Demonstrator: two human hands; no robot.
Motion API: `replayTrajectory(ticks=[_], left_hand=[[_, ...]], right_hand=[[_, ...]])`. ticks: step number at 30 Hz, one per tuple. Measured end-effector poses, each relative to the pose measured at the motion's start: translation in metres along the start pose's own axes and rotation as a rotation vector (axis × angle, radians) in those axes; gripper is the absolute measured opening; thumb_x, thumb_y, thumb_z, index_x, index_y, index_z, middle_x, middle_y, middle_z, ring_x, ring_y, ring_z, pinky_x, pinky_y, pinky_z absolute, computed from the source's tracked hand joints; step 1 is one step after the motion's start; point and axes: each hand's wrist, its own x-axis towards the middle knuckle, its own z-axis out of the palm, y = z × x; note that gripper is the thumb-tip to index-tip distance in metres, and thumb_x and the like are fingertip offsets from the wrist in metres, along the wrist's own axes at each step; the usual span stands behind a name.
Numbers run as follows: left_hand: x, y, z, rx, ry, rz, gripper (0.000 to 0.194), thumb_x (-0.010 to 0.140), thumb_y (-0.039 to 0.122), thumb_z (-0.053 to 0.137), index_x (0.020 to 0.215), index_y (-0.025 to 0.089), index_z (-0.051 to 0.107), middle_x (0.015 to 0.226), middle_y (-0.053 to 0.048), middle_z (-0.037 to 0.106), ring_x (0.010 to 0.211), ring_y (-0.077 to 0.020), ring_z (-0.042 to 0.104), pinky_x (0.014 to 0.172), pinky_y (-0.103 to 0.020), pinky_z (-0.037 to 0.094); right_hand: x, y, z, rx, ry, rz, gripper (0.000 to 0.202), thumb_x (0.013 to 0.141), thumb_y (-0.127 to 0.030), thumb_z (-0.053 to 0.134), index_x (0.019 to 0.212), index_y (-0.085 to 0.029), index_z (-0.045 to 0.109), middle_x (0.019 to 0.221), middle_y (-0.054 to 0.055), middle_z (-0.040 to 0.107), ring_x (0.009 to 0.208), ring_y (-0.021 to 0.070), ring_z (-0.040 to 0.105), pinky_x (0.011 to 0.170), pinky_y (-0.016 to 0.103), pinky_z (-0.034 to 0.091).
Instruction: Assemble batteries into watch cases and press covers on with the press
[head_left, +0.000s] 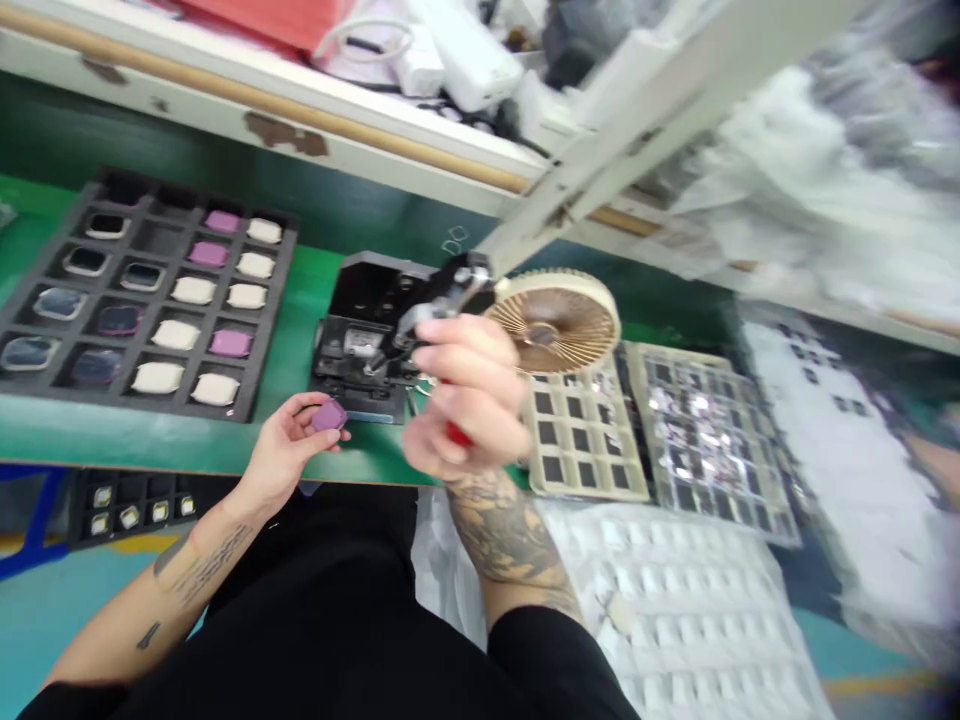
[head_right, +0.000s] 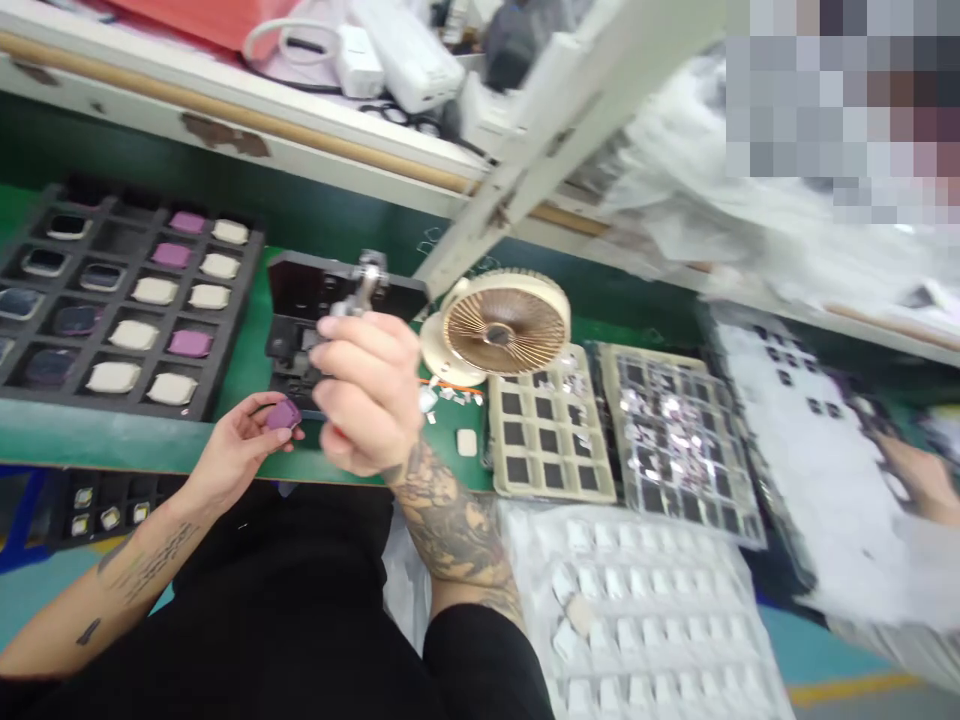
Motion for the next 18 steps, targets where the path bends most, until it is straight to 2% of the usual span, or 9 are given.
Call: replayTrajectory(ticks=[3, 4, 6, 9, 11, 13, 15, 16, 18], left_hand=[[0.001, -0.008, 0.001, 0.064, -0.024, 0.002, 0.049, 0.08, 0.034, 0.099, 0.12, 0.014, 0.079, 0.108, -0.011, 0.085, 0.087, -0.0212, 0.082, 0.076, -0.03, 0.067], [0.003, -0.012, 0.0, 0.087, -0.035, 0.024, 0.042, 0.081, 0.036, 0.099, 0.113, 0.014, 0.082, 0.105, -0.011, 0.085, 0.086, -0.0206, 0.081, 0.076, -0.029, 0.067], [0.006, -0.021, -0.003, 0.145, -0.062, 0.095, 0.032, 0.081, 0.035, 0.099, 0.098, 0.013, 0.083, 0.094, -0.009, 0.085, 0.08, -0.0193, 0.079, 0.076, -0.029, 0.067], [0.01, -0.033, -0.006, 0.267, -0.078, 0.204, 0.029, 0.081, 0.036, 0.099, 0.086, 0.014, 0.081, 0.083, -0.007, 0.083, 0.074, -0.0215, 0.078, 0.073, -0.033, 0.067], [0.011, -0.038, -0.004, 0.349, -0.084, 0.276, 0.03, 0.079, 0.038, 0.099, 0.086, 0.015, 0.081, 0.084, -0.006, 0.083, 0.078, -0.0253, 0.08, 0.074, -0.036, 0.068], [0.01, -0.04, 0.003, 0.384, -0.102, 0.315, 0.031, 0.079, 0.039, 0.099, 0.093, 0.016, 0.083, 0.09, -0.006, 0.084, 0.082, -0.0263, 0.081, 0.075, -0.035, 0.069], [0.009, -0.039, 0.012, 0.363, -0.125, 0.277, 0.034, 0.084, 0.039, 0.096, 0.106, 0.017, 0.083, 0.096, -0.007, 0.086, 0.083, -0.0246, 0.083, 0.076, -0.033, 0.069], [0.008, -0.037, 0.017, 0.344, -0.136, 0.24, 0.036, 0.086, 0.039, 0.095, 0.113, 0.017, 0.083, 0.098, -0.007, 0.086, 0.083, -0.0238, 0.083, 0.076, -0.032, 0.069], [0.006, -0.033, 0.026, 0.314, -0.157, 0.173, 0.037, 0.09, 0.038, 0.092, 0.119, 0.018, 0.08, 0.101, -0.008, 0.086, 0.086, -0.0236, 0.085, 0.078, -0.031, 0.069]], right_hand=[[0.009, -0.012, 0.012, 0.178, 0.137, -0.527, 0.041, 0.117, -0.059, 0.04, 0.101, -0.03, 0.064, 0.121, -0.002, 0.075, 0.127, 0.0251, 0.077, 0.103, 0.054, 0.066], [0.011, -0.014, 0.018, 0.19, 0.17, -0.607, 0.035, 0.117, -0.054, 0.04, 0.106, -0.03, 0.063, 0.129, -0.001, 0.073, 0.136, 0.0248, 0.073, 0.108, 0.053, 0.065], [0.011, -0.015, 0.031, 0.166, 0.208, -0.653, 0.028, 0.116, -0.051, 0.044, 0.112, -0.029, 0.06, 0.138, 0.0, 0.069, 0.149, 0.0244, 0.064, 0.117, 0.051, 0.06], [0.001, -0.017, 0.04, 0.005, 0.123, -0.597, 0.033, 0.108, -0.06, 0.059, 0.115, -0.027, 0.061, 0.139, 0.002, 0.069, 0.16, 0.0257, 0.052, 0.127, 0.054, 0.052], [-0.01, -0.019, 0.031, -0.108, 0.016, -0.512, 0.04, 0.1, -0.064, 0.07, 0.116, -0.028, 0.064, 0.142, 0.005, 0.069, 0.162, 0.0285, 0.05, 0.13, 0.057, 0.048], [-0.025, -0.017, 0.005, -0.138, -0.009, -0.454, 0.039, 0.097, -0.058, 0.075, 0.122, -0.03, 0.066, 0.142, 0.006, 0.07, 0.153, 0.029, 0.059, 0.127, 0.056, 0.052], [-0.041, -0.009, -0.032, -0.154, 0.032, -0.373, 0.031, 0.1, -0.041, 0.071, 0.129, -0.031, 0.065, 0.133, 0.005, 0.075, 0.134, 0.0257, 0.073, 0.114, 0.051, 0.06], [-0.05, -0.003, -0.052, -0.189, 0.052, -0.281, 0.03, 0.101, -0.031, 0.068, 0.131, -0.031, 0.065, 0.126, 0.005, 0.077, 0.123, 0.0243, 0.076, 0.107, 0.048, 0.063], [-0.068, 0.015, -0.089, -0.287, 0.06, 0.008, 0.026, 0.103, -0.02, 0.062, 0.127, -0.027, 0.068, 0.114, 0.006, 0.078, 0.109, 0.0239, 0.076, 0.098, 0.045, 0.064]])
